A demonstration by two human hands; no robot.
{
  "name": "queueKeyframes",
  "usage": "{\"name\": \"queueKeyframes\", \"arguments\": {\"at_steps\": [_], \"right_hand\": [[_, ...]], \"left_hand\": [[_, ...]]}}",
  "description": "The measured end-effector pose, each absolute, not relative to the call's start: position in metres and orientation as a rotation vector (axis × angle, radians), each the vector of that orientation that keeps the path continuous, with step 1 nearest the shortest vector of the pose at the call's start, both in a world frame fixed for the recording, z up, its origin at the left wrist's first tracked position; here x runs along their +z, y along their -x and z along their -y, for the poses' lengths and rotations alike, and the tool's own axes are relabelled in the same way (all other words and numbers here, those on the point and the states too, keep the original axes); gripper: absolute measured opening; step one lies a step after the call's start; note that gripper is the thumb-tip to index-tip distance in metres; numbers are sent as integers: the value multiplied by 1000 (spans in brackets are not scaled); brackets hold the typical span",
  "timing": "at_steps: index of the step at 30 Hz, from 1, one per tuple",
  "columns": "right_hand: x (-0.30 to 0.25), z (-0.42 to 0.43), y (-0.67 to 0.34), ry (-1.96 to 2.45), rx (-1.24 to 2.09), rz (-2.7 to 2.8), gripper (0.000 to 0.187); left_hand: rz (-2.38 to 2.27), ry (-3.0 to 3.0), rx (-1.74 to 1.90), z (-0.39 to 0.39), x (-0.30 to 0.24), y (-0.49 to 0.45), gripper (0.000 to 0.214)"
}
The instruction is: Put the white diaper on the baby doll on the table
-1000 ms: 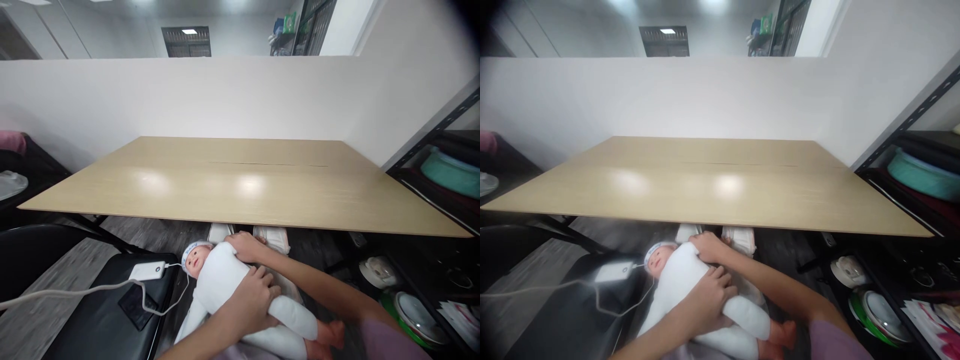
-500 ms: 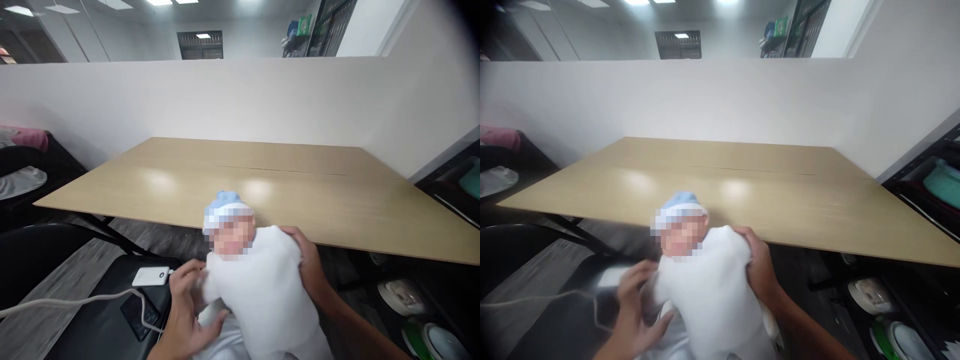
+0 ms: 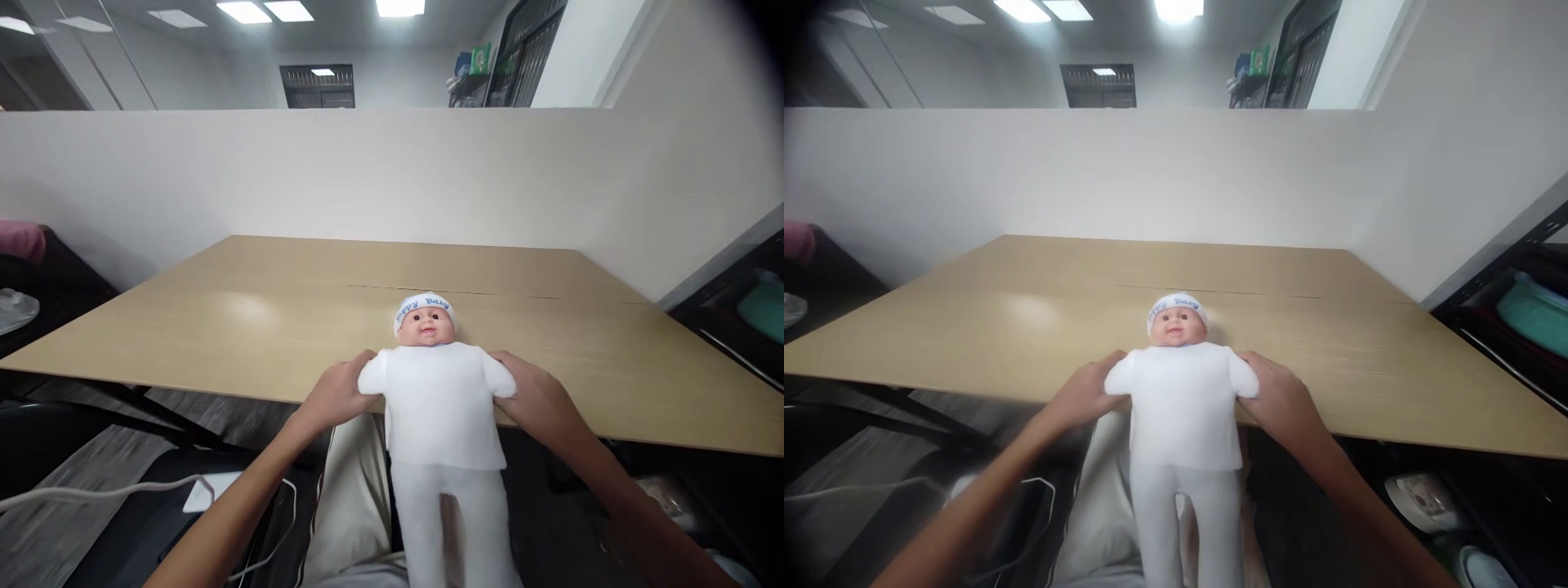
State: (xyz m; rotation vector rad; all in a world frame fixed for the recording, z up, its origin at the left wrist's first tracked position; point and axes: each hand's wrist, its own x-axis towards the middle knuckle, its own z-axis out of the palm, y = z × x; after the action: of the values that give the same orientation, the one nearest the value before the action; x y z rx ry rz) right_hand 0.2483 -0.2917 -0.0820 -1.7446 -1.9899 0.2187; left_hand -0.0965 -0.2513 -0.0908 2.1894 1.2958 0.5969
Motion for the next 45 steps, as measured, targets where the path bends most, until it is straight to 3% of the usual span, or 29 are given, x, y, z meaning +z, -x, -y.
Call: {"name": "queueKeyframes", "arguments": {"at_steps": [9, 23, 34, 45], "right_hand": [[-129, 285, -291, 1645, 367, 2111, 40], [-172, 232, -318, 1622, 284, 2111, 28], [-176, 126, -326, 1467, 222, 2152, 30], [-181, -1, -333, 1487, -87, 2085, 48]], "left_hand": [[-1318, -2143, 511, 213, -108, 100, 25], [-1423, -2591, 502, 180, -141, 137, 37], [-1240, -2658, 609, 52, -154, 133, 39], [-1595, -2661, 880, -65, -163, 114, 57]]}}
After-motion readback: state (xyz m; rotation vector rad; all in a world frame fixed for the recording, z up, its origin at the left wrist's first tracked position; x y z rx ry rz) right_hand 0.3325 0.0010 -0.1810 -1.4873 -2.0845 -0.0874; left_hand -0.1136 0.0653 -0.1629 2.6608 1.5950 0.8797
